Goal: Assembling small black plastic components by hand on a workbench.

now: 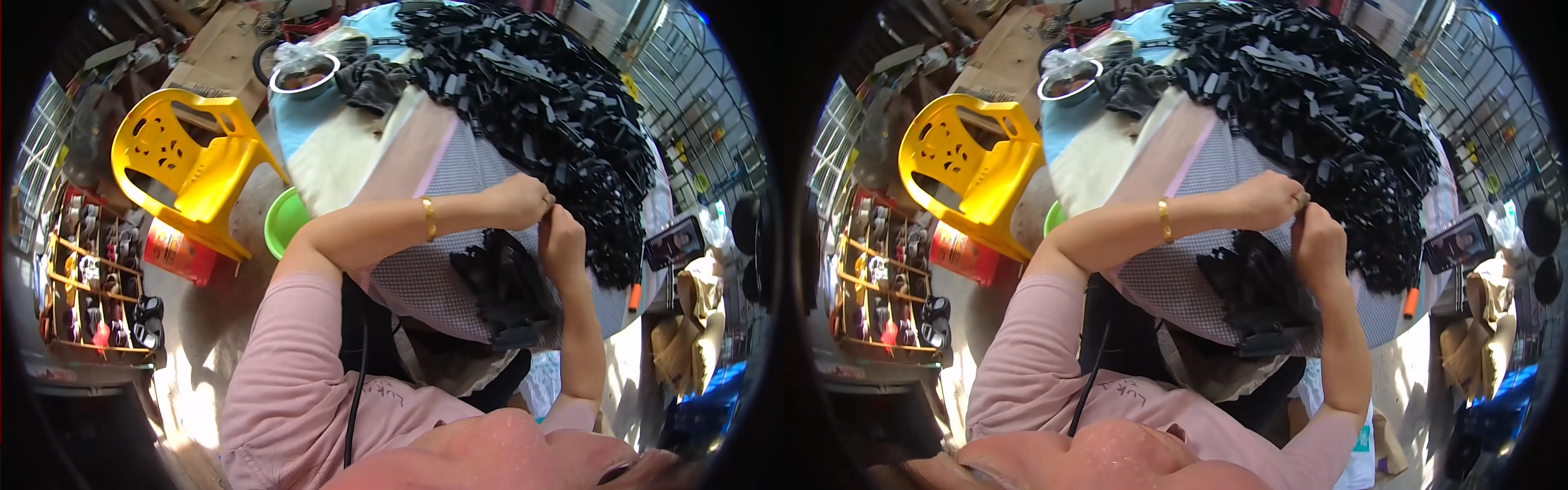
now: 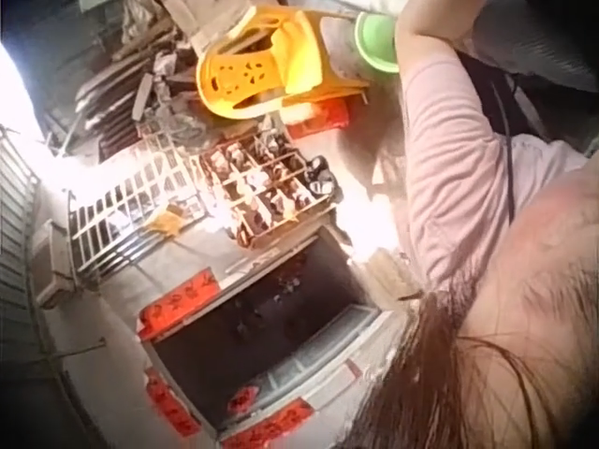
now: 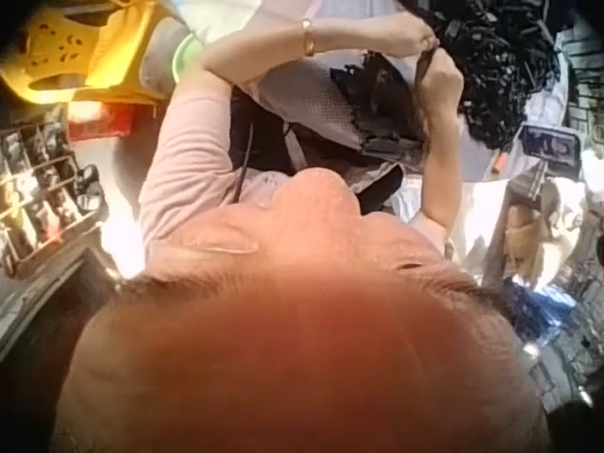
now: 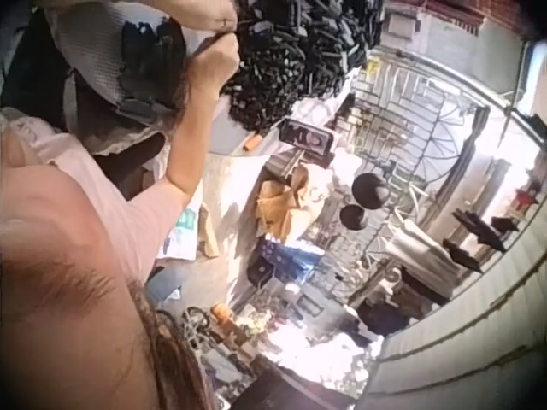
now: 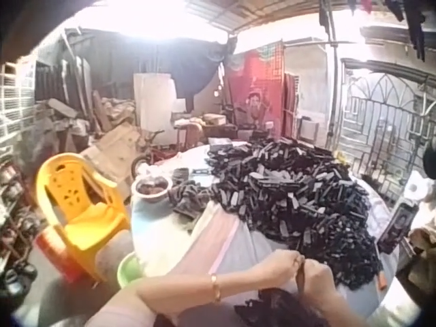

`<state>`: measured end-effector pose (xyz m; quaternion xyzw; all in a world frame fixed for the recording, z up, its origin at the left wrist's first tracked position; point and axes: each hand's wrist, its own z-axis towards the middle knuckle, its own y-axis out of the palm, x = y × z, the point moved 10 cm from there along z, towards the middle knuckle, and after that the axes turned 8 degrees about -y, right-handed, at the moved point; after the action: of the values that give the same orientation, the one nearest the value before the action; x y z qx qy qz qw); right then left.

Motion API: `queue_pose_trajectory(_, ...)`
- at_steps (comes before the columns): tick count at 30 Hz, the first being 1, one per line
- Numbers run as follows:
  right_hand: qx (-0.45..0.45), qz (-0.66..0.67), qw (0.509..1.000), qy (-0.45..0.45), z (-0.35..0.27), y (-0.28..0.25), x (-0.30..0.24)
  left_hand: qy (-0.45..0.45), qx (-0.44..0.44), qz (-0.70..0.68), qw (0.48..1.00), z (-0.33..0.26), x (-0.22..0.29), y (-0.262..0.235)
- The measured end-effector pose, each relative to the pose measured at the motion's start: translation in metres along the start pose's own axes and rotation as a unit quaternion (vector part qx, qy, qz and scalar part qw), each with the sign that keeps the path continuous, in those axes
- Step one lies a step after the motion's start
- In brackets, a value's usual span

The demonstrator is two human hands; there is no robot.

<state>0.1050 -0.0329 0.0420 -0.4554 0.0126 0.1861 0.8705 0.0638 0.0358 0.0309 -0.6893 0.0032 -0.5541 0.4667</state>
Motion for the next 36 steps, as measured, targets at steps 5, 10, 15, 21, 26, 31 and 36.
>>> queue_pose_trajectory(5,0.053,0.005,0.999,0.009,-0.002,-0.012,-0.001,0.022,0.102,-0.085,0.991,-0.006,0.006,-0.002)
queue_pose_trajectory(10,0.035,0.016,0.999,-0.006,-0.001,-0.006,0.001,0.036,0.049,-0.062,0.996,0.001,0.003,0.002)
queue_pose_trajectory(15,0.055,0.012,0.998,0.006,-0.002,-0.002,0.002,0.052,0.161,-0.101,0.98,-0.009,-0.001,0.0)
queue_pose_trajectory(21,0.042,0.012,0.999,0.004,0.002,-0.004,0.005,0.035,0.073,-0.069,0.994,0.002,0.004,0.001)
queue_pose_trajectory(26,0.067,0.007,0.998,-0.003,0.002,-0.011,0.0,0.057,0.163,-0.094,0.98,-0.007,0.006,-0.003)
queue_pose_trajectory(31,0.096,-0.017,0.995,0.016,-0.002,-0.012,0.0,0.068,0.101,-0.025,0.992,0.001,0.012,0.0)
queue_pose_trajectory(36,0.011,0.039,0.998,0.057,0.006,-0.013,0.006,0.051,0.078,-0.082,0.992,0.012,-0.006,-0.001)
